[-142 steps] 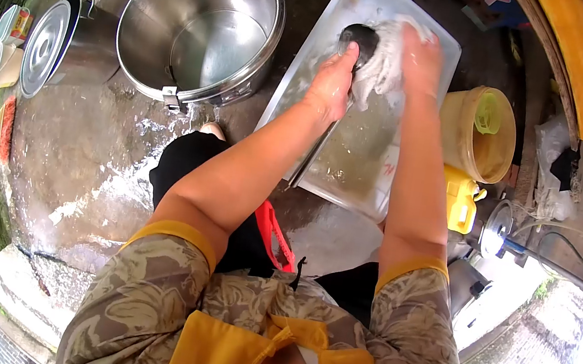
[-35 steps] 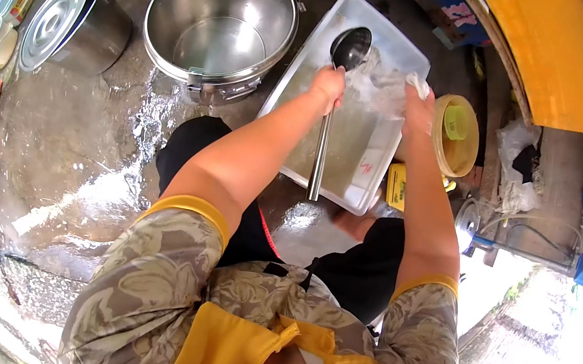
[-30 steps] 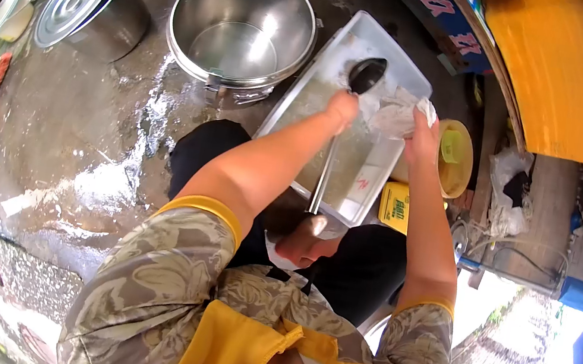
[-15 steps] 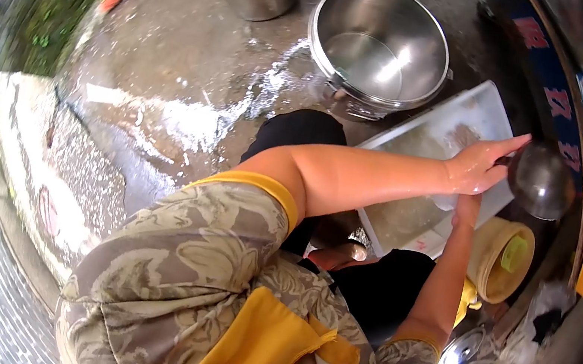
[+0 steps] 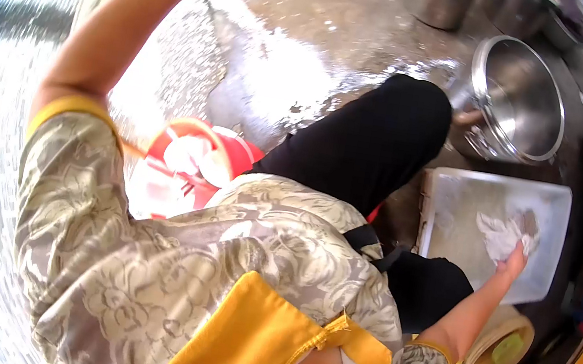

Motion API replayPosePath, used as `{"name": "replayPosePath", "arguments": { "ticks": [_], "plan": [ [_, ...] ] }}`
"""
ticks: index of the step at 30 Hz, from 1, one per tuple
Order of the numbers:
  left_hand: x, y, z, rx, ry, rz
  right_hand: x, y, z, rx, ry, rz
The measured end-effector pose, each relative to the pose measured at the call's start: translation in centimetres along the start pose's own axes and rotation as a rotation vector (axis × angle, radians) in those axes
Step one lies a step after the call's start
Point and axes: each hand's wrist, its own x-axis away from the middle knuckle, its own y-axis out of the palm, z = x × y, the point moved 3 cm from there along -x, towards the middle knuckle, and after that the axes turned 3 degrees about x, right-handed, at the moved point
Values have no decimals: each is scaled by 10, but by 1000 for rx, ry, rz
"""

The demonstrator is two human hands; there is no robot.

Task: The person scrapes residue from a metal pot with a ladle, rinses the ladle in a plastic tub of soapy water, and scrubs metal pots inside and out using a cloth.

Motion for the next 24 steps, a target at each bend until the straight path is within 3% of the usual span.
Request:
{"name": "replayPosePath", "arguments": {
  "ticks": [1, 2, 3, 4, 6, 9, 13, 15, 18, 19, 21, 24],
  "plan": [
    [56, 14, -66, -108, -47, -23, -1, 5, -1, -3, 24, -10],
    [116, 8, -93, -210, -254, -199, -2, 9, -1, -10, 69, -42],
    [159, -12, -91, -150, -32, -172, -4, 12, -1, -15, 113, -71],
    [210, -26, -95, -229, -339, -339, -15, 10, 3, 29, 169, -63],
    [296, -42, -90, -220, -761, -520, -30, 10, 8, 105, 215, -79],
    [400, -27, -80, -70, -1055, -707, -32, 23, 5, 146, 231, -15],
    [453, 13, -48, 141, -1083, -753, -22, 32, -3, 78, 332, -72],
    [467, 43, -31, 223, -806, -845, -8, 33, -9, 147, 244, -14],
    [475, 80, -3, 637, -758, -956, 15, 31, -18, 149, 197, -2],
    [480, 94, 8, 511, -471, -896, 22, 28, -19, 145, 200, 19],
    [475, 113, 27, 679, -527, -1049, 32, 24, -24, 111, 157, -46],
    [457, 126, 39, 708, -558, -1039, 41, 19, -27, 131, 129, -27]
  ]
}}
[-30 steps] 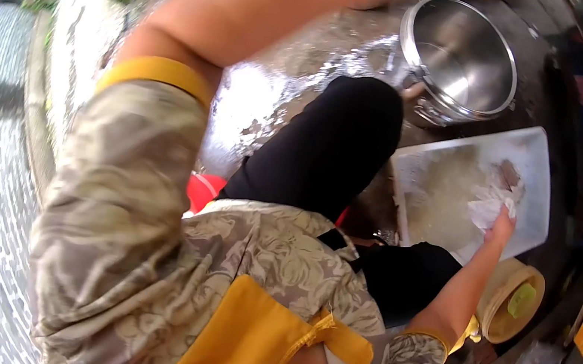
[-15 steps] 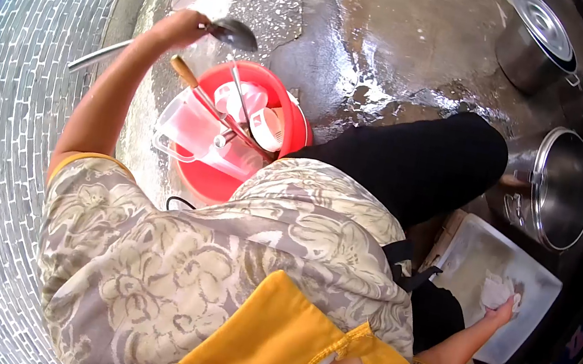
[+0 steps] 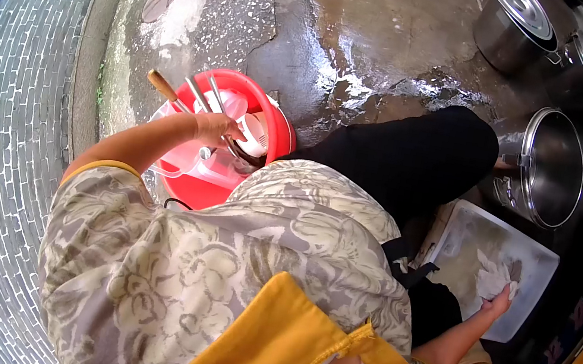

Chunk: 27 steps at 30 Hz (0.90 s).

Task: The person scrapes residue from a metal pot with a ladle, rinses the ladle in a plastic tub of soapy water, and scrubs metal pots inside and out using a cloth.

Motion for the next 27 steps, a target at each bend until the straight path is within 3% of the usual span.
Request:
{"name": "replayPosePath", "arguments": {
  "ticks": [1, 3, 5, 7, 8, 10, 11, 13, 15, 17, 18, 20, 21, 23, 25, 27],
  "plan": [
    [-9, -1, -20, -18, 28, 30, 2, -2, -1, 15, -22, -4],
    [-13, -39, -7, -128, -175, 153, 5, -7, -1, 34, -10, 58],
    [-5, -73, -20, -258, -163, 611, 8, -7, -4, 43, -3, 116],
    [-3, -94, -46, -439, 57, 916, 10, -9, -3, 28, 27, 88],
    [-10, -92, -65, -437, 51, 914, 9, -12, -3, 33, 29, 83],
    [-30, -83, -100, -247, 5, 641, 4, -11, -5, 34, 54, 42],
    [-33, -84, -96, -244, 6, 644, 9, -8, -9, 34, 50, 42],
    [-50, -86, -89, 67, -292, 359, 25, -5, -21, 87, 23, 132],
    [-53, -78, -92, 66, -305, 417, 21, -10, -25, 96, 21, 157],
    [-62, -69, -115, 494, -11, 472, 16, -12, -24, 95, 25, 176],
    [-67, -64, -119, 498, -12, 471, 15, -14, -26, 110, 25, 174],
    [-74, -60, -131, 496, -219, 693, 18, -13, -31, 127, 20, 173],
    [-73, -62, -120, 500, -218, 692, 23, -10, -36, 143, 5, 184],
    [-71, -68, -103, 245, -537, 811, 28, -4, -42, 162, -8, 208],
    [-80, -65, -123, 393, -581, 855, 18, -5, -41, 31, 23, 100],
    [-94, -75, -126, 504, -575, 849, 14, -7, -35, 13, -38, 145]
  ]
}}
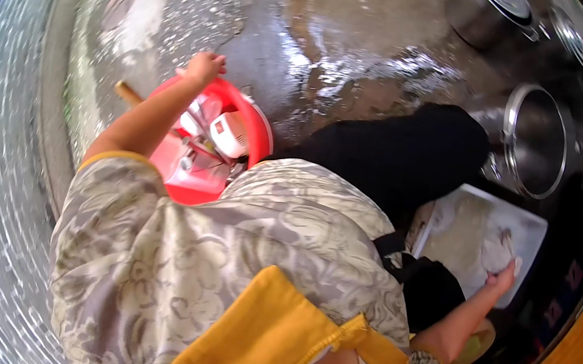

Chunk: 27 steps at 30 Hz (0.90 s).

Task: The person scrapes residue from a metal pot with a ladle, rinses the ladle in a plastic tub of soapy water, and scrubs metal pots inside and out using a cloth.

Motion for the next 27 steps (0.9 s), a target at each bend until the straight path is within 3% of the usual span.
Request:
{"name": "replayPosePath", "arguments": {
  "ticks": [2, 3, 4, 5, 8, 11, 13, 14, 15, 16, 17, 18, 19, 21, 23, 27],
  "plan": [
    [43, -18, 83, -52, -31, 63, 11, -1, 10, -50, -29, -2],
    [30, -15, 103, -20, 126, 91, 37, 5, 3, -5, -51, 67],
    [20, -13, 123, 5, 283, 114, 23, 2, 13, -71, -55, -40],
    [-2, -3, 141, 388, 433, -44, 28, 5, 12, -106, -38, -38],
    [42, -1, 284, 367, 730, 16, 42, 14, 2, -113, -88, -63],
    [92, 32, 409, 442, 1047, -100, 53, 18, -18, -242, -137, -93],
    [134, 85, 481, 699, 953, -366, 58, 20, -36, -353, -188, -146],
    [159, 106, 511, 659, 937, -541, 67, 23, -52, -479, -252, -220],
    [155, 157, 538, 890, 787, -874, 76, 27, -67, -599, -314, -295],
    [186, 175, 550, 757, 754, -785, 82, 31, -81, -602, -317, -280],
    [195, 209, 561, 788, 569, -855, 87, 39, -98, -715, -324, -358],
    [189, 261, 576, 951, 342, -994, 94, 50, -114, -827, -327, -438],
    [194, 294, 581, 991, 33, -919, 104, 61, -130, -834, -339, -437],
    [216, 308, 573, 1244, -167, -921, 112, 86, -157, -851, -370, -477],
    [187, 373, 562, 1421, -227, -980, 108, 119, -171, -733, -452, -435],
    [197, 350, 570, 1445, -288, -923, 97, 213, -174, -416, -604, -423]
  ]
}}
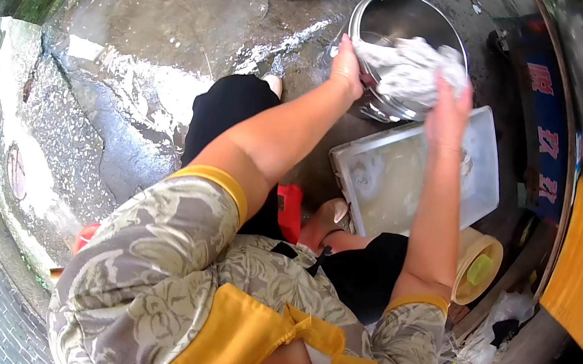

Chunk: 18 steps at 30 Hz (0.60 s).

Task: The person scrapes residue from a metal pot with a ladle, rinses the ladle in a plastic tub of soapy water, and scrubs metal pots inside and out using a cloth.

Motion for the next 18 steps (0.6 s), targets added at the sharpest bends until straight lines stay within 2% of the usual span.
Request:
{"name": "replayPosePath", "arguments": {
  "ticks": [2, 3, 4, 5, 7, 9, 11, 13, 14, 15, 16, 17, 18],
  "plan": [
    [-34, 0, -12, 275, 87, -137, -5, 40, 29, 597, -26, -174],
    [-41, -3, -12, 363, 140, -209, -19, 53, 74, 852, -257, -301],
    [-54, -11, -14, 458, 97, -391, -21, 78, 91, 1238, -253, -390],
    [-50, -14, -13, 503, 65, -385, -26, 95, 80, 1321, -126, -392],
    [-45, -14, -10, 385, -14, -274, -51, 123, 79, 1424, 37, -377],
    [-30, -10, -4, 191, 17, -146, -81, 134, 82, 1475, 51, -341],
    [-29, -9, -4, 218, -14, -197, -122, 142, 94, 1367, 118, -251],
    [-42, -17, -14, 105, -141, -193, -157, 145, 97, 1296, 196, -71],
    [-43, -17, -13, -33, 51, -99, -160, 150, 94, 1330, 202, -34],
    [-44, -17, -14, -31, 51, -99, -159, 154, 90, 1362, 209, 4],
    [-44, -17, -14, -258, 127, -119, -154, 155, 88, 1365, 212, 1],
    [-41, -17, -13, -489, 203, -144, -148, 154, 90, 1415, 164, -87],
    [-41, -15, -11, -481, 190, -167, -142, 152, 90, 1464, 112, -173]
  ]
}}
